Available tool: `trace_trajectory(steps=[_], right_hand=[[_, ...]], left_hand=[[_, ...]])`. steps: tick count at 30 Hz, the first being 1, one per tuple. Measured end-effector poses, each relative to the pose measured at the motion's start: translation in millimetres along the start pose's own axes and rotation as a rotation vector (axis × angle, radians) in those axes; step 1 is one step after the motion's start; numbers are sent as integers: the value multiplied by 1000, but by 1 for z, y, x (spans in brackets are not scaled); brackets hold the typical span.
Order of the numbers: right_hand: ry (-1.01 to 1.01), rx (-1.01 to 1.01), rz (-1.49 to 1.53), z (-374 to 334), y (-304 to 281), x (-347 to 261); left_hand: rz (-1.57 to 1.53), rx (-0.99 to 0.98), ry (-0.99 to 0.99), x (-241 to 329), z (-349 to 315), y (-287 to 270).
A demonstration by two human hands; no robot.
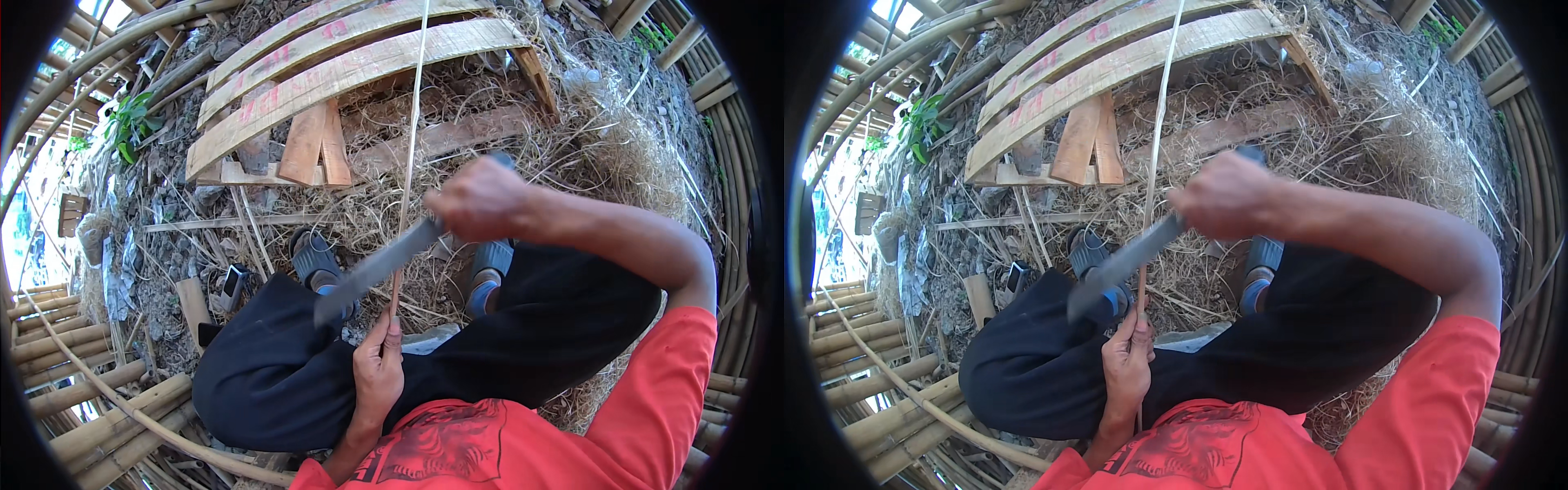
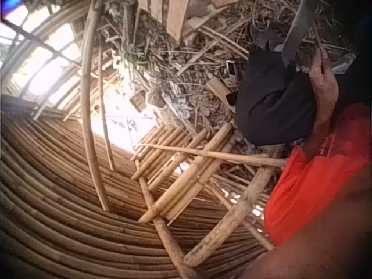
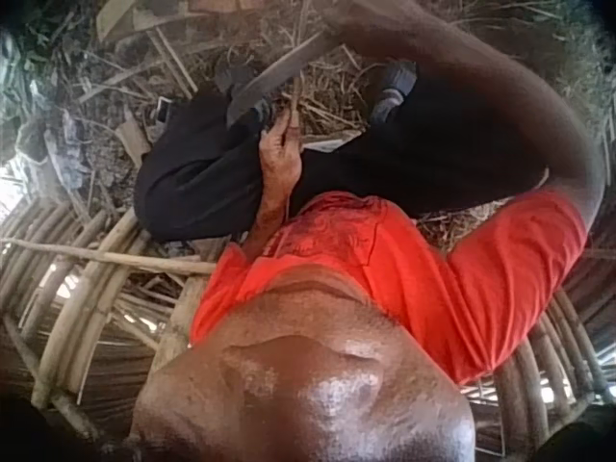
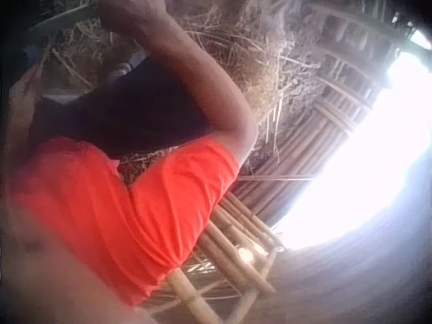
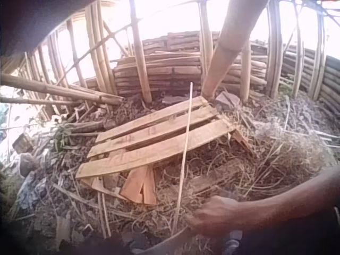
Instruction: The person shaves a long, thin stick using a large knife, holding the stick in their left hand and making repeated downward strokes with the blade held in their right hand.
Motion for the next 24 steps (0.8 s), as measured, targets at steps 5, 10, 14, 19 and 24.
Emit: trace_trajectory(steps=[5, 10, 14, 19, 24], right_hand=[[342, 110, -96, 4, 4, 81], [301, 387, -60, -22, -20, 104], [-49, 124, -36, 2, -1, 26], [458, 216, -174, 3, -16, 128], [233, 315, -69, -12, -12, 100]], left_hand=[[-4, -4, 35, -5, -2, -3], [-46, -58, 56, -1, 3, 9], [-80, -49, -30, -7, 4, 5], [-111, -32, -53, -6, 1, 4], [-98, -77, -56, -4, 2, 10]])
Point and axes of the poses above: each hand's wrist, its own z-axis towards the middle knuckle, its own y-axis out of the palm, x = y × z, the point moved 7 cm from there along z, towards the middle knuckle, and after that the axes turned 14 degrees about x, right-handed, at the moved point
